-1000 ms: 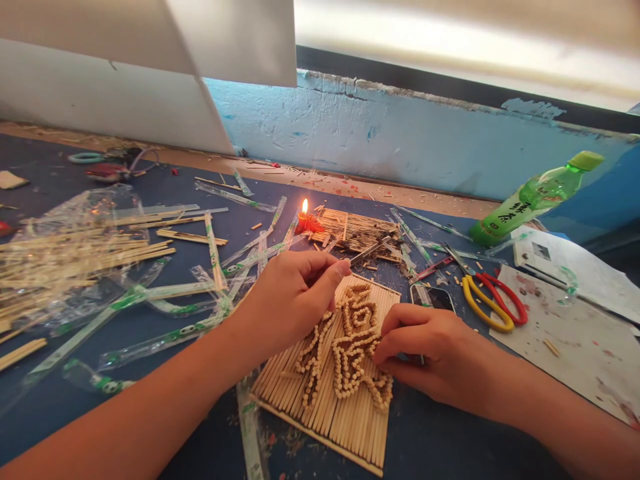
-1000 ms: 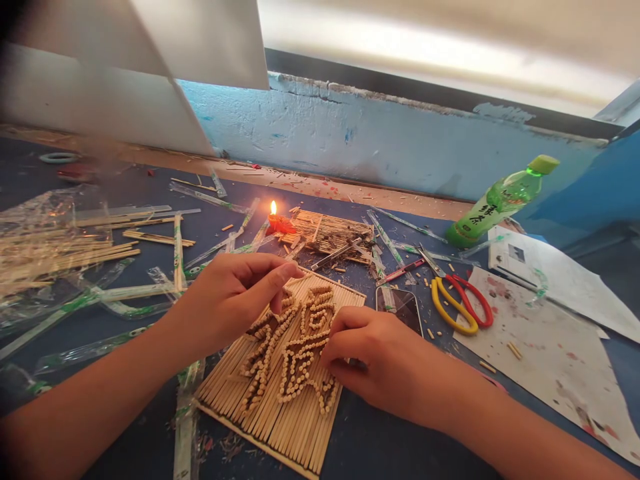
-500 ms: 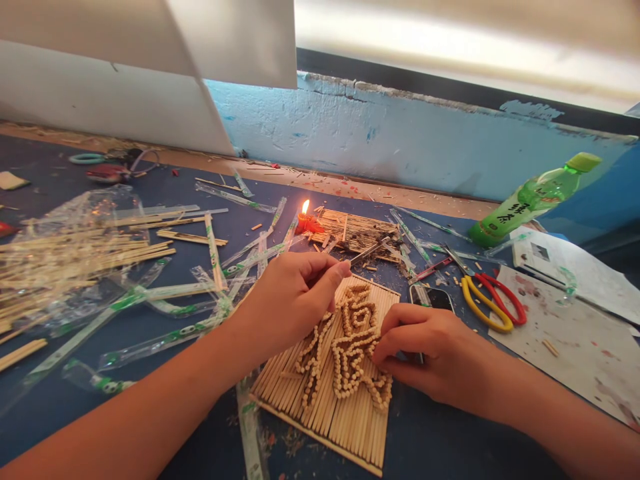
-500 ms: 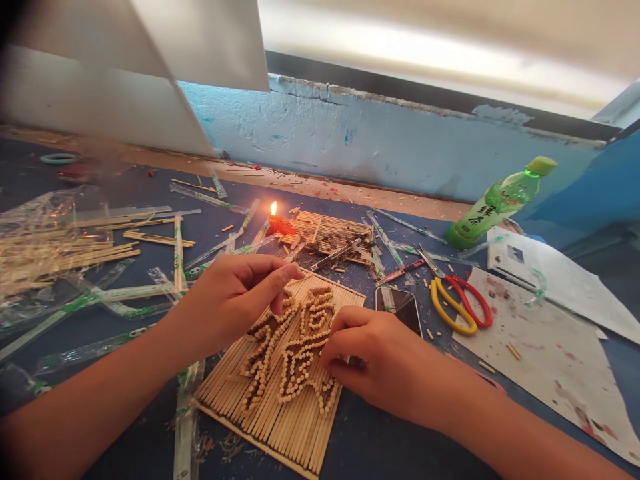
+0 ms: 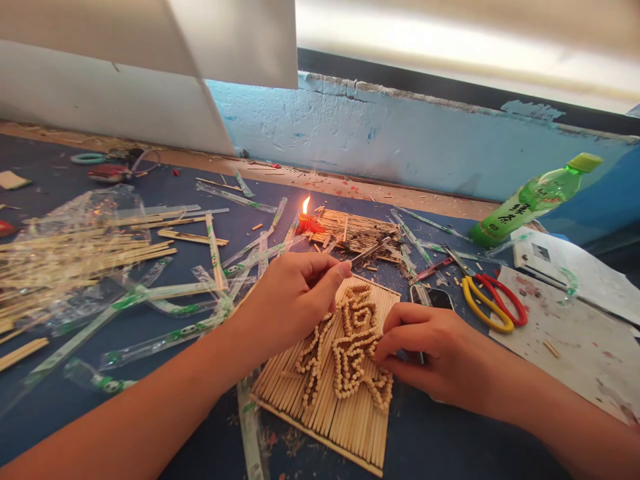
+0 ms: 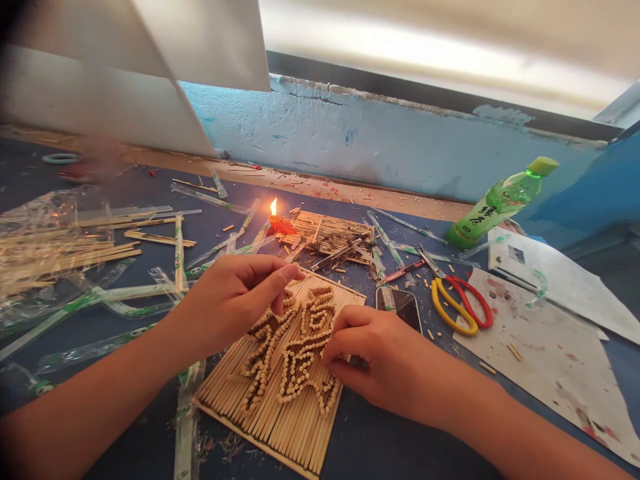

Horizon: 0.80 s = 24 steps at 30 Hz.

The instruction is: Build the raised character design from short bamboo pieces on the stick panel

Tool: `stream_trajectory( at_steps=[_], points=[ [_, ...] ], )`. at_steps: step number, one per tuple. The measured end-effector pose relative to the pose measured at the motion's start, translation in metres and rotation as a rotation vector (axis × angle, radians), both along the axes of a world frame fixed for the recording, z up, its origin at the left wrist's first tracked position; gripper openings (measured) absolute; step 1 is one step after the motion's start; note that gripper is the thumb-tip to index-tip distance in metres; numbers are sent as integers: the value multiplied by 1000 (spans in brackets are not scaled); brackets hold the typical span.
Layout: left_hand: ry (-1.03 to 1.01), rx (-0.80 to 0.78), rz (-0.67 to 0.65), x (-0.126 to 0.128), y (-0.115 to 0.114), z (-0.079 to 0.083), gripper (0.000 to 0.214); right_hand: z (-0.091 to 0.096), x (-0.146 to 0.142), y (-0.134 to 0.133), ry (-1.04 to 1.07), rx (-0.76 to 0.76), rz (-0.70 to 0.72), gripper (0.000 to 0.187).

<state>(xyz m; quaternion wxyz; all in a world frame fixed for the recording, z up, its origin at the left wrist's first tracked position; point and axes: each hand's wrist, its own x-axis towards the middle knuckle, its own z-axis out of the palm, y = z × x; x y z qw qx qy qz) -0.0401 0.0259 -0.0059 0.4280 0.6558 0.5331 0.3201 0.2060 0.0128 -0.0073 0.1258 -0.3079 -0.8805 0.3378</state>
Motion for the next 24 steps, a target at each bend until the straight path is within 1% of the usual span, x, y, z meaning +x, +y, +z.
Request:
stream_trajectory(
  at_steps=[9,16,24],
  points=[
    [-2,12,3,1,1,-1,36,-1,1,-3,-10,-21,-31,11],
    [-4,11,0,1,1,0,37,-1,0,-2,-4,6,-39,9],
    [9,28,-5,1,1,0,38,-4,0,-1,-24,-20,-42,10]
  ],
)
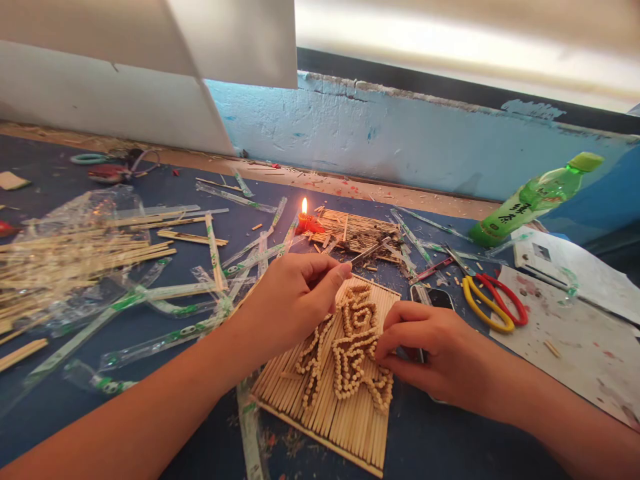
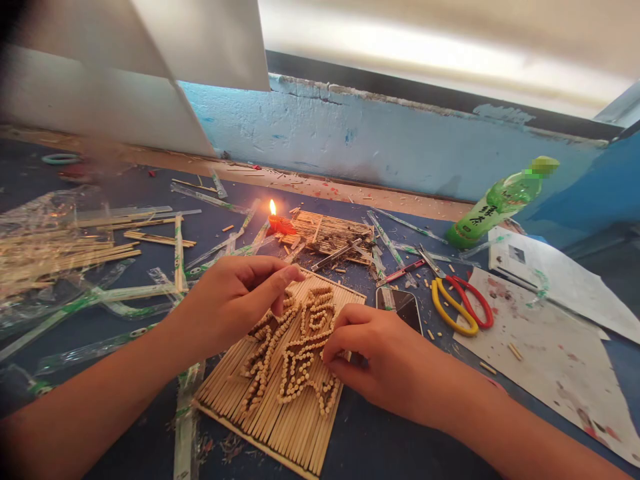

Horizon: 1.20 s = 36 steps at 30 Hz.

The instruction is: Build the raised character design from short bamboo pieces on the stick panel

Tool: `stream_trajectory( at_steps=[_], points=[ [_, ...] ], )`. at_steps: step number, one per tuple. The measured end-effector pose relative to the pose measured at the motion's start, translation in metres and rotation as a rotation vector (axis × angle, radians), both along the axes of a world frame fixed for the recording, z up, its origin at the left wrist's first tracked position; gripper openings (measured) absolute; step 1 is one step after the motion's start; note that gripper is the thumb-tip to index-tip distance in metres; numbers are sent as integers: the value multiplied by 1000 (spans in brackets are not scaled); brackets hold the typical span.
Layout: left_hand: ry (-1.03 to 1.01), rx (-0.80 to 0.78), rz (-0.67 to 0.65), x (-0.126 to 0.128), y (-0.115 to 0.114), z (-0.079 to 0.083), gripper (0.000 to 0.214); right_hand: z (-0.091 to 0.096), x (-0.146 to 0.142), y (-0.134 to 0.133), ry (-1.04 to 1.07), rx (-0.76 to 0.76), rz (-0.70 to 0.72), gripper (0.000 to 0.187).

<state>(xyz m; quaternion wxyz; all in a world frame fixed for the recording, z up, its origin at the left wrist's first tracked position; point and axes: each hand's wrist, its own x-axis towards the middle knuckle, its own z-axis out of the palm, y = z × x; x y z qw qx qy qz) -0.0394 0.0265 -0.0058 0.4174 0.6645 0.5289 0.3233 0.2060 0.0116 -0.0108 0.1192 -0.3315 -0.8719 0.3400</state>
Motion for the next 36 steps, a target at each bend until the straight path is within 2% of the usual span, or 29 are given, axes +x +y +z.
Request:
stream_trajectory(
  at_steps=[4,7,9,12,15,17,21,24,29,36],
  points=[
    [-3,-9,0,0,0,1,39,8,1,1,-7,-10,-5,9],
    [3,-13,5,0,0,1,35,21,16,6,-121,0,-69,10],
    [11,-14,6,0,0,1,34,25,34,13,-249,22,-140,33],
    [13,-25,4,0,0,-1,36,18,62,24,-413,7,-210,80],
    [4,-39,5,0,1,-2,36,7,75,29,-502,-61,-258,95],
    [10,-46,4,1,1,-2,38,6,74,29,-505,-80,-263,94],
    [60,-26,4,0,2,-3,42,14,67,30,-452,-52,-247,85],
    [85,1,11,-2,3,-5,39,15,69,36,-382,13,-315,65],
    [92,25,15,-3,4,-8,37,2,78,51,-277,178,-481,36],
    [81,14,16,-1,4,-6,39,-13,82,58,-222,213,-468,29]
  ],
)
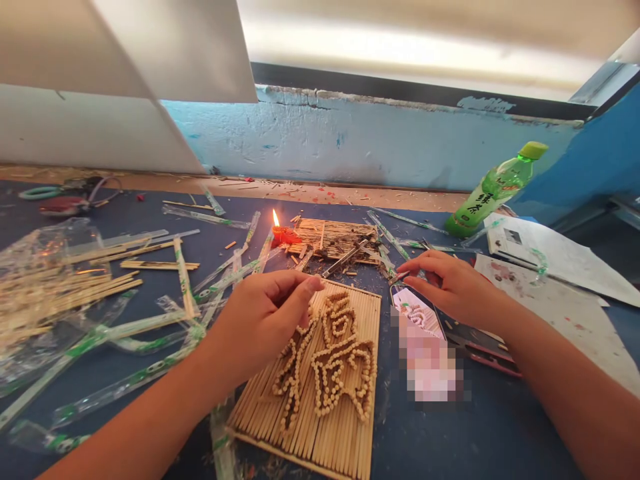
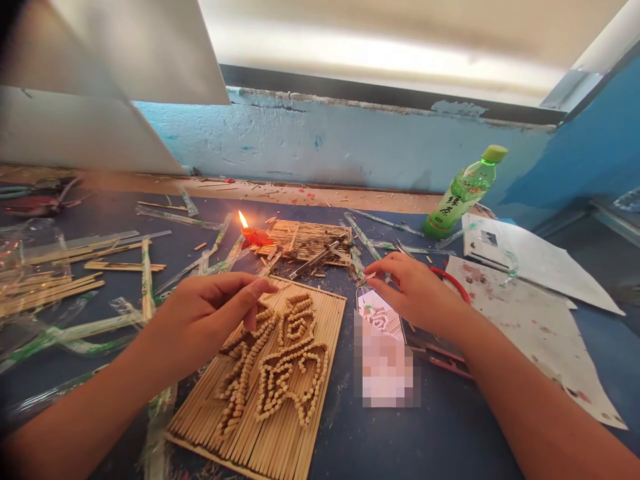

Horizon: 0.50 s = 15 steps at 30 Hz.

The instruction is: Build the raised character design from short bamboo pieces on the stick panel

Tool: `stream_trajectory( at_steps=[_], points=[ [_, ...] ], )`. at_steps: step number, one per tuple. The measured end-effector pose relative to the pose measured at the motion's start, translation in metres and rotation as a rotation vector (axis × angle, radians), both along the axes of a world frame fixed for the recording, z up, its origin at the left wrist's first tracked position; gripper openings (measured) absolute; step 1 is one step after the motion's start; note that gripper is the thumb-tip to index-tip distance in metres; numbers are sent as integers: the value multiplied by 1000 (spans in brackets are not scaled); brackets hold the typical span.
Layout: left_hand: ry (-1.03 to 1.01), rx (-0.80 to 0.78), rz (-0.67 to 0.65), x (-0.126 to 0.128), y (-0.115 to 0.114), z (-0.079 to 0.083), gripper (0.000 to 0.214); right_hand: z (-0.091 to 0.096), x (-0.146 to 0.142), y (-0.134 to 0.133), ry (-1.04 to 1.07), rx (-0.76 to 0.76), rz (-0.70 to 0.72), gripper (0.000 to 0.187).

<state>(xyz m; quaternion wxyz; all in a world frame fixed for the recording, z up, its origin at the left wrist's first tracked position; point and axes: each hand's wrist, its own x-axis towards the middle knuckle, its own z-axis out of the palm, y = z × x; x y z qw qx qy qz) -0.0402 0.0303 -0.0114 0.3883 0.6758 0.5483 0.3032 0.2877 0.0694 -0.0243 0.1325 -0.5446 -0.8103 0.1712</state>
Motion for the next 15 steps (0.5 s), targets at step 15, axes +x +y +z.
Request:
stream_trajectory(
  at_steps=[15],
  points=[
    [27,14,43,1,2,5,26,4,-4,4,35,75,-66,24]
  ],
)
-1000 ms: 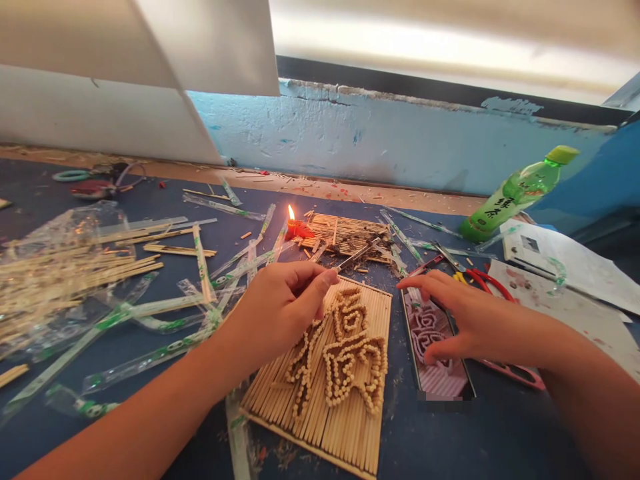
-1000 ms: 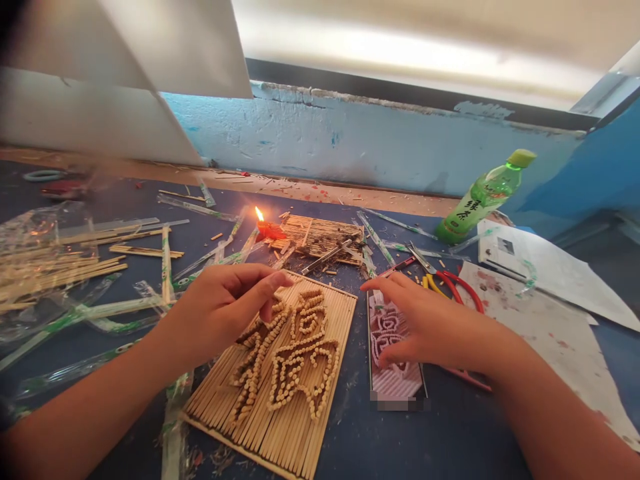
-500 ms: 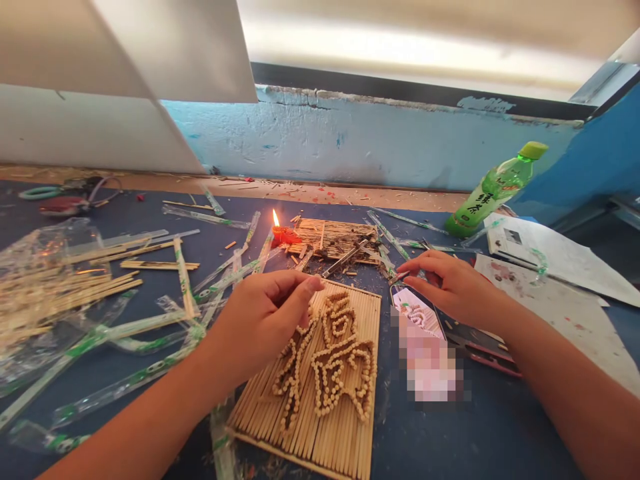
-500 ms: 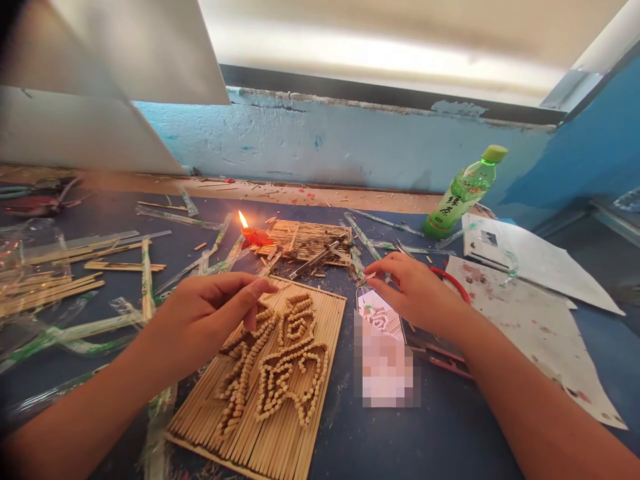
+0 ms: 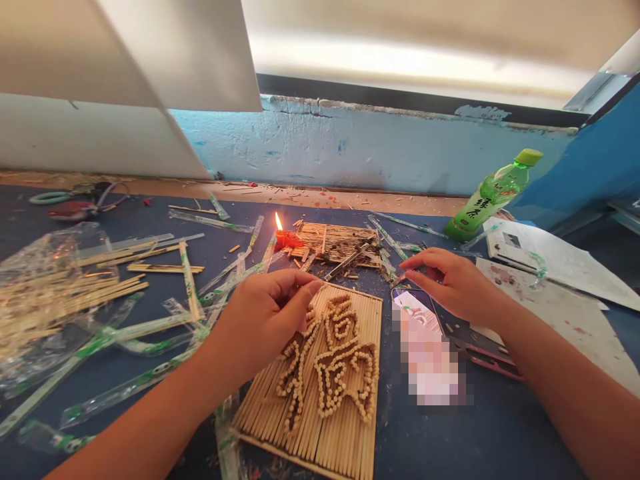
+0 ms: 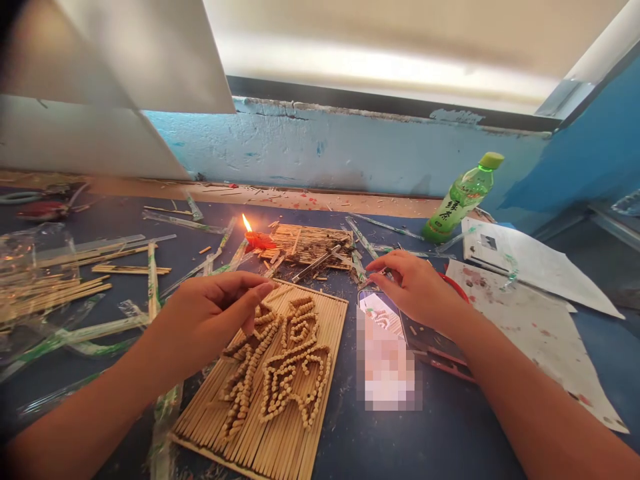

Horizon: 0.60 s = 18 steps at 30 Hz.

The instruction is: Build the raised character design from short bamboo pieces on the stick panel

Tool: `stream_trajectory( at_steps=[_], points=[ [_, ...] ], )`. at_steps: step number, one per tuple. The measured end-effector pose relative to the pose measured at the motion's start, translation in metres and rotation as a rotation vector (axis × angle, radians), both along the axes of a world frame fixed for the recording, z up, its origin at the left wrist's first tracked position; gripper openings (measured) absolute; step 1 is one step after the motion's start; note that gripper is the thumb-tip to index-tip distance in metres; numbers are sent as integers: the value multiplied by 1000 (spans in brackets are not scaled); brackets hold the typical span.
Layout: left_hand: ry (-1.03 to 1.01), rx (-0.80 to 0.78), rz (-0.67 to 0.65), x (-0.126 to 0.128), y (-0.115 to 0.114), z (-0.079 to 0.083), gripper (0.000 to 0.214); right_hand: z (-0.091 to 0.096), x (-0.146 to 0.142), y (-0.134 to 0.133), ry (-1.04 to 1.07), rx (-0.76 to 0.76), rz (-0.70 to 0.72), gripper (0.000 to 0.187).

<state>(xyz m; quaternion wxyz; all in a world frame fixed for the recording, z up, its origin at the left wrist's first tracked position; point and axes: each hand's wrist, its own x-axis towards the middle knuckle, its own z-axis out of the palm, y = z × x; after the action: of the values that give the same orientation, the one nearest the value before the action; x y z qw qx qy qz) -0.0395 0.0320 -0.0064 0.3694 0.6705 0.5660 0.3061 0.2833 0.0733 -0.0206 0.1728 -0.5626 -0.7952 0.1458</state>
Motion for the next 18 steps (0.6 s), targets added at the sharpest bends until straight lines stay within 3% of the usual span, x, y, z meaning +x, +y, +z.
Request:
stream_trajectory(
  at_steps=[6,13,18],
  points=[
    [21,105,101,-11,3,4,25,7,-6,22,-27,22,-4,24],
    [194,210,280,-34,14,15,27,-7,-36,44,-81,6,94,11],
    [425,170,214,-48,22,12,31,-16,-41,44,-86,39,68,11]
  ],
)
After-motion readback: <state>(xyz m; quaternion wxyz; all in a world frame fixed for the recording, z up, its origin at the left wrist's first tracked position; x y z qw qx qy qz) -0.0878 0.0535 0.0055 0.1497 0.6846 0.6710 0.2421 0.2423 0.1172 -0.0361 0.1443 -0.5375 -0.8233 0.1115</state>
